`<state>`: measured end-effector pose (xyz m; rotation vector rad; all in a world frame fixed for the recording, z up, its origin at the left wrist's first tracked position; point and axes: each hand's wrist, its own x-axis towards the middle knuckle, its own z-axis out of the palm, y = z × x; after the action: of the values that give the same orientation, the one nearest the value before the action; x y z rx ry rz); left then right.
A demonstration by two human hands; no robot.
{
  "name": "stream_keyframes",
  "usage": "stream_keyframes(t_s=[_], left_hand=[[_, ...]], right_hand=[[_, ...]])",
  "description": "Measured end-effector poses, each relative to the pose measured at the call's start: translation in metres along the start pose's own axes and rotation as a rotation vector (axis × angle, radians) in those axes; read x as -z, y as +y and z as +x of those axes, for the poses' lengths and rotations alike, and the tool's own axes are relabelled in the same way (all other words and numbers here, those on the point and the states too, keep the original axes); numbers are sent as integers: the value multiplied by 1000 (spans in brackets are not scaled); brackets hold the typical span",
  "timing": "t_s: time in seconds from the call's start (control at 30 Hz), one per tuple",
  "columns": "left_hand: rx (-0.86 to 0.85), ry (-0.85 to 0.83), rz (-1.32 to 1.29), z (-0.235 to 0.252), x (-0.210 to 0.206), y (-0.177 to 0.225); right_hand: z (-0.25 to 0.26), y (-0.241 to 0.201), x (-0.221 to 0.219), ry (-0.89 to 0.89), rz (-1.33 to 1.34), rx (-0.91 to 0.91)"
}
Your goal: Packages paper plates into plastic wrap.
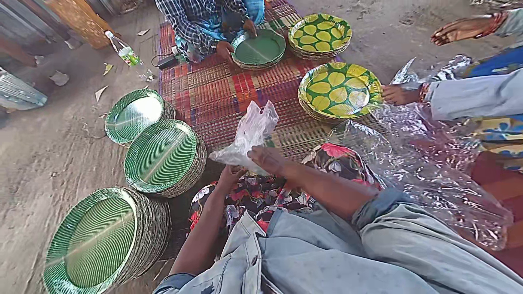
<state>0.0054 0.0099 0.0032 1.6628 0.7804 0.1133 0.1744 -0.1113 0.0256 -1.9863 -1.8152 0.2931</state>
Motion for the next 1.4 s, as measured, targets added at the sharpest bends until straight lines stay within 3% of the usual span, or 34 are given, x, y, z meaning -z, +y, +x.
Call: stream_keyframes(t_s=[0.07, 0.17, 0.27, 0.37, 0.4, 0.47, 0.53, 0.57, 0.63, 0.73, 0.8, 0.83, 0.93, 1.07, 1.13, 1.23, 1.3, 1.4], left_hand=[[37, 66, -93, -4, -2, 1], [14, 274, -278, -6, 0, -4], [7, 603, -556, 0, 8, -8], [14, 737, -709, 6, 13, -8], [11, 736, -699, 7, 12, -7], [41, 693, -672, 7, 13, -7], [80, 664, -686, 10, 15, -9], [83, 655, -694, 12, 15, -9], [63, 622, -677, 15, 17, -11], [39, 581, -629, 16, 16, -14], [54, 557, -592, 17, 15, -11], [62, 550, -584, 16, 15, -9], [86, 514, -582, 15, 14, -8], [62, 540, -475, 33, 29, 6], [-9, 556, -383, 52, 48, 35], [-275, 428, -104, 88, 89, 94], [-344, 353, 213, 111, 117, 138], [-428, 601, 626, 102, 125, 195]], right_hand=[[4, -14, -13, -159, -9, 129], [4, -15, -2, -348, 61, -100], [0, 22, 18, -248, 93, -414], [-7, 56, 51, -129, 88, -687], [-10, 62, 61, -189, 62, -721], [-20, 64, 66, -490, 40, -654], [-28, 51, 54, -795, 173, -572], [-28, 45, 49, -861, 229, -584], [-17, 31, 56, -709, 180, -630], [4, 34, 65, -141, 39, -544], [16, 53, 50, 38, -21, -529], [17, 63, 39, 26, -19, -562], [13, 80, 22, -235, 119, -722], [14, 92, 27, -348, 273, -625], [12, 83, 41, -353, 423, -575], [1, 64, 49, -200, 836, -522], [-1, 42, 54, -29, 913, -573], [4, 9, 48, 313, 761, -754]])
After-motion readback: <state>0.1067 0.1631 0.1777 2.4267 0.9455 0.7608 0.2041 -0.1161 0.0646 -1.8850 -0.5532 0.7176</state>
